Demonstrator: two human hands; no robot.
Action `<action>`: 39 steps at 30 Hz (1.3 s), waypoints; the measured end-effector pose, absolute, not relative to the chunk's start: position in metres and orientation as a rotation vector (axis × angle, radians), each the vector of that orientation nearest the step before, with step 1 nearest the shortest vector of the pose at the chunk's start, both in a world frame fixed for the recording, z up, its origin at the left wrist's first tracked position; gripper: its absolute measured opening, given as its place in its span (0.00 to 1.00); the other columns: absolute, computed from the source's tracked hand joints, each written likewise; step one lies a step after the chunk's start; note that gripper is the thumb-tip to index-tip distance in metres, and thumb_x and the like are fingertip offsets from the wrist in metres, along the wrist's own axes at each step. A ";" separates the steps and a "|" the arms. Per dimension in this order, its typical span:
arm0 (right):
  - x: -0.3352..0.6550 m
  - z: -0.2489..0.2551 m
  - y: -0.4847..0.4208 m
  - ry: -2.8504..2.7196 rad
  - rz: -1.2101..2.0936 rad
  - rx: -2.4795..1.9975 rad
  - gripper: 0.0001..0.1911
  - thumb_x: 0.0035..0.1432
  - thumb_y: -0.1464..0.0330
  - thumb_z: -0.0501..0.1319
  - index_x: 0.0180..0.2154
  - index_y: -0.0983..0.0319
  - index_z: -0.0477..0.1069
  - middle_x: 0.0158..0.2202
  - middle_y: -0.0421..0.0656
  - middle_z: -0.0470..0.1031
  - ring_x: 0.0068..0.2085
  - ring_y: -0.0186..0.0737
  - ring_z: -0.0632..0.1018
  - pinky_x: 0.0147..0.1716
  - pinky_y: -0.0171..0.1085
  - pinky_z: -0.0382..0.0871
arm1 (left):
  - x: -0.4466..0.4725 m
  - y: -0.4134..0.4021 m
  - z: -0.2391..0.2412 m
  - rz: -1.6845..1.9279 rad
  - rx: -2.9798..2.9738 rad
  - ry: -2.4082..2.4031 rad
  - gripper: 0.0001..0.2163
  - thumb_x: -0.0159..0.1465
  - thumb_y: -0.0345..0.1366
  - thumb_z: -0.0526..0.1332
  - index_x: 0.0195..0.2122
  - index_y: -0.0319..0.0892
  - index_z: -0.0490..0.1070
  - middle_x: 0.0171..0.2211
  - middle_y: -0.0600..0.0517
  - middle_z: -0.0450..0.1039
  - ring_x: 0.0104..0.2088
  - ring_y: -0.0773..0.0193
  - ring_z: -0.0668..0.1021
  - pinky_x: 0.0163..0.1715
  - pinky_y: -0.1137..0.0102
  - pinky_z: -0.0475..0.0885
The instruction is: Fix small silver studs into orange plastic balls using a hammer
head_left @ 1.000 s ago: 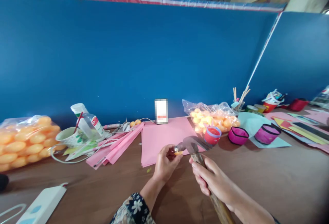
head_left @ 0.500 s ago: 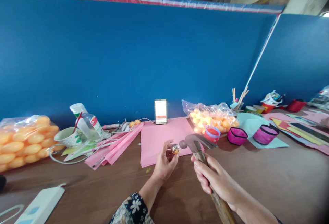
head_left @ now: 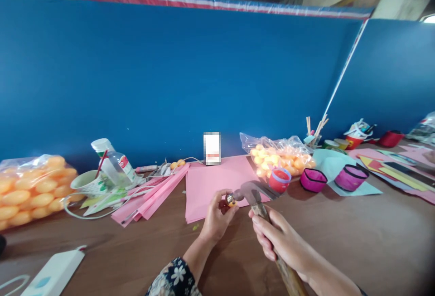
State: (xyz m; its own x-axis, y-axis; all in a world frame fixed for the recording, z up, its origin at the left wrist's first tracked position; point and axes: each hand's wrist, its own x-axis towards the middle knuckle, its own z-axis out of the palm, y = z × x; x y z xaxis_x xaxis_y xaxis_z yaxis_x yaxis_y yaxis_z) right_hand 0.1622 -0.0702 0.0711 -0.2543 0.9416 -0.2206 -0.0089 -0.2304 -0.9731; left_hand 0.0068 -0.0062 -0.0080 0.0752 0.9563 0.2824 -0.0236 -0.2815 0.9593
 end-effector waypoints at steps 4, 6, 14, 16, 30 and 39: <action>0.162 0.070 -0.068 -1.265 1.611 -1.217 0.16 0.54 0.55 0.54 0.37 0.60 0.58 0.18 0.30 0.56 0.15 0.24 0.57 0.13 0.26 0.52 | 0.007 -0.007 -0.005 1.361 1.459 0.971 0.16 0.54 0.32 0.61 0.45 0.42 0.64 0.40 0.48 0.70 0.37 0.64 0.75 0.38 0.70 0.71; 0.163 0.072 -0.068 -1.224 1.605 -1.199 0.16 0.53 0.55 0.55 0.36 0.60 0.58 0.18 0.30 0.55 0.15 0.24 0.56 0.12 0.26 0.52 | 0.007 -0.006 -0.004 1.376 1.460 0.991 0.16 0.54 0.32 0.61 0.45 0.43 0.64 0.41 0.48 0.70 0.40 0.63 0.74 0.39 0.69 0.71; 0.163 0.072 -0.067 -1.194 1.669 -1.196 0.16 0.52 0.55 0.56 0.35 0.60 0.58 0.18 0.30 0.57 0.15 0.23 0.57 0.13 0.26 0.52 | 0.009 -0.007 -0.003 1.350 1.426 0.952 0.18 0.53 0.33 0.63 0.45 0.41 0.64 0.40 0.48 0.72 0.39 0.63 0.75 0.41 0.68 0.71; 0.163 0.072 -0.067 -1.201 1.682 -1.183 0.16 0.52 0.55 0.56 0.35 0.60 0.58 0.18 0.30 0.57 0.15 0.23 0.57 0.13 0.26 0.52 | 0.008 -0.007 -0.003 1.367 1.470 0.971 0.17 0.52 0.33 0.63 0.43 0.42 0.66 0.40 0.48 0.71 0.38 0.64 0.75 0.39 0.69 0.71; 0.162 0.066 -0.070 -1.207 1.588 -1.218 0.17 0.53 0.54 0.55 0.36 0.60 0.58 0.17 0.30 0.56 0.14 0.24 0.56 0.12 0.26 0.51 | 0.009 -0.005 -0.009 1.351 1.394 0.932 0.18 0.53 0.32 0.62 0.45 0.41 0.63 0.41 0.47 0.72 0.41 0.63 0.75 0.42 0.68 0.71; 0.166 0.074 -0.067 -1.178 1.588 -1.183 0.16 0.52 0.55 0.56 0.35 0.60 0.58 0.18 0.30 0.55 0.15 0.24 0.56 0.12 0.25 0.52 | 0.007 -0.007 -0.002 1.317 1.373 0.990 0.17 0.50 0.33 0.64 0.41 0.41 0.64 0.35 0.51 0.71 0.33 0.68 0.75 0.36 0.73 0.71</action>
State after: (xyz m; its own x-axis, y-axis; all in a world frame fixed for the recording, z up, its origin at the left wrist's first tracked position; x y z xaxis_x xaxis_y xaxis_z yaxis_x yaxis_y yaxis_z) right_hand 0.1661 -0.0673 0.0739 -0.2294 0.9501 -0.2114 -0.0736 -0.2335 -0.9696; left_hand 0.0075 -0.0073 -0.0022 0.0897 0.9715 0.2193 -0.0598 -0.2146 0.9749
